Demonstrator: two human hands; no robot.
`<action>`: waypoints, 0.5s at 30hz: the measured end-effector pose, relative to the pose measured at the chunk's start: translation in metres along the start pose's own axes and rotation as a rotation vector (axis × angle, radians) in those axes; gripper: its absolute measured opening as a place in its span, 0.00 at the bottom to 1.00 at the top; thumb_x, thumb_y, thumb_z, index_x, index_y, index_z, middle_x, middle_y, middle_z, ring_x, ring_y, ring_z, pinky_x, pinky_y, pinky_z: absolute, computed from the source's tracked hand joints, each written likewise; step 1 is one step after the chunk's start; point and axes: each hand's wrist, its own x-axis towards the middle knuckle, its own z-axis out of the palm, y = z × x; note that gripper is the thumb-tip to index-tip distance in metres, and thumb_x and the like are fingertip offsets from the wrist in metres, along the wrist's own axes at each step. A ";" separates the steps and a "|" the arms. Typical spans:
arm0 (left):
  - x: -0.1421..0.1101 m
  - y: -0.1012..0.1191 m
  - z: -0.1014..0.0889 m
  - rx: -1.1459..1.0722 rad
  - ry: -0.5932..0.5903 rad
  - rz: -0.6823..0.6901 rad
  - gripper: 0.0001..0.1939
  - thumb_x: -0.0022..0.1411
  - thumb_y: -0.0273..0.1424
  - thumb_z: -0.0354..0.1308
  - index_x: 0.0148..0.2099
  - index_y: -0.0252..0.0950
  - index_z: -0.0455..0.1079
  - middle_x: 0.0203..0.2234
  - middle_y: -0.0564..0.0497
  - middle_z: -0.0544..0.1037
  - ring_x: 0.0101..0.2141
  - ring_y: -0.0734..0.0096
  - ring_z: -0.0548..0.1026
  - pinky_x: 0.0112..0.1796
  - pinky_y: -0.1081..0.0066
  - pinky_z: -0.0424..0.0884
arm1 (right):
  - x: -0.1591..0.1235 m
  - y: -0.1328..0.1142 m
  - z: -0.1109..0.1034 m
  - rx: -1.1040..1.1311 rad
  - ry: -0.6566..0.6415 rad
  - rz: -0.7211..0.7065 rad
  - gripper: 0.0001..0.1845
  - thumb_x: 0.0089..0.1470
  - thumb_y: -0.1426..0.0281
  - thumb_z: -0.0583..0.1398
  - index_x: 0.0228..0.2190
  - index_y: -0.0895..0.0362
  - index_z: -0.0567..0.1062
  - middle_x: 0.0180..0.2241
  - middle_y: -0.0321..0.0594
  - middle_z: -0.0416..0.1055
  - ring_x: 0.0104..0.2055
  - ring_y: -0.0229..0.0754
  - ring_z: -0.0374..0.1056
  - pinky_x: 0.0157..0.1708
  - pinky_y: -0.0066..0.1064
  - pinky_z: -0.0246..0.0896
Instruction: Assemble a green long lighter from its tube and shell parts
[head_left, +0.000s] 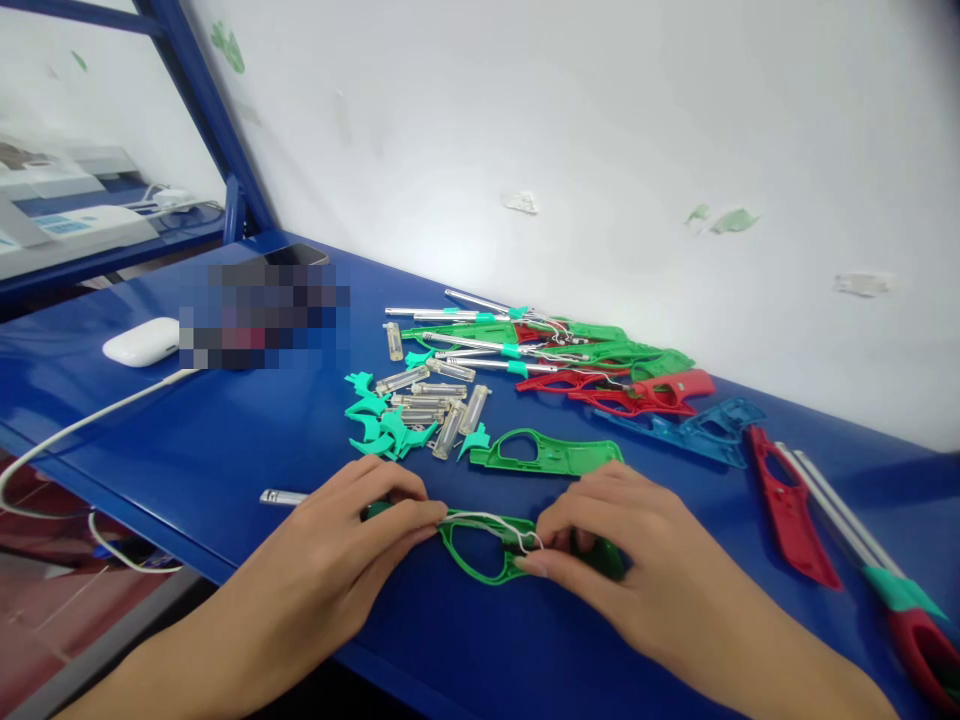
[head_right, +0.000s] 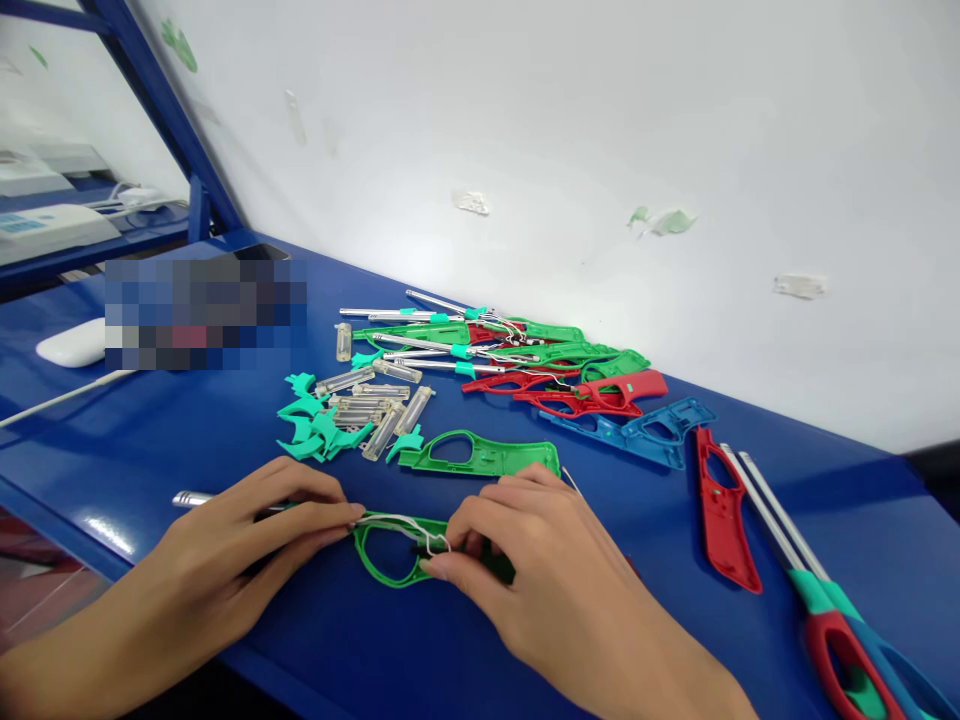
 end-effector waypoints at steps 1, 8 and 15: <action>0.000 0.001 0.000 0.013 -0.001 -0.003 0.13 0.87 0.27 0.48 0.60 0.43 0.74 0.48 0.52 0.79 0.48 0.73 0.77 0.50 0.74 0.73 | 0.000 0.000 0.000 0.000 -0.005 0.003 0.07 0.69 0.63 0.71 0.37 0.46 0.80 0.35 0.27 0.82 0.39 0.42 0.74 0.42 0.34 0.68; 0.002 0.001 -0.018 0.184 0.161 -0.072 0.11 0.82 0.26 0.57 0.59 0.44 0.75 0.49 0.53 0.80 0.48 0.67 0.77 0.51 0.66 0.71 | -0.001 0.002 0.004 -0.006 -0.013 -0.019 0.07 0.70 0.62 0.70 0.37 0.46 0.79 0.34 0.26 0.81 0.38 0.42 0.74 0.42 0.36 0.66; 0.000 -0.039 -0.041 0.304 0.164 -0.236 0.13 0.78 0.49 0.61 0.49 0.49 0.81 0.42 0.51 0.82 0.42 0.54 0.77 0.40 0.60 0.71 | -0.002 0.002 0.008 -0.008 0.010 -0.001 0.07 0.71 0.62 0.69 0.38 0.47 0.79 0.34 0.27 0.79 0.39 0.42 0.72 0.42 0.35 0.65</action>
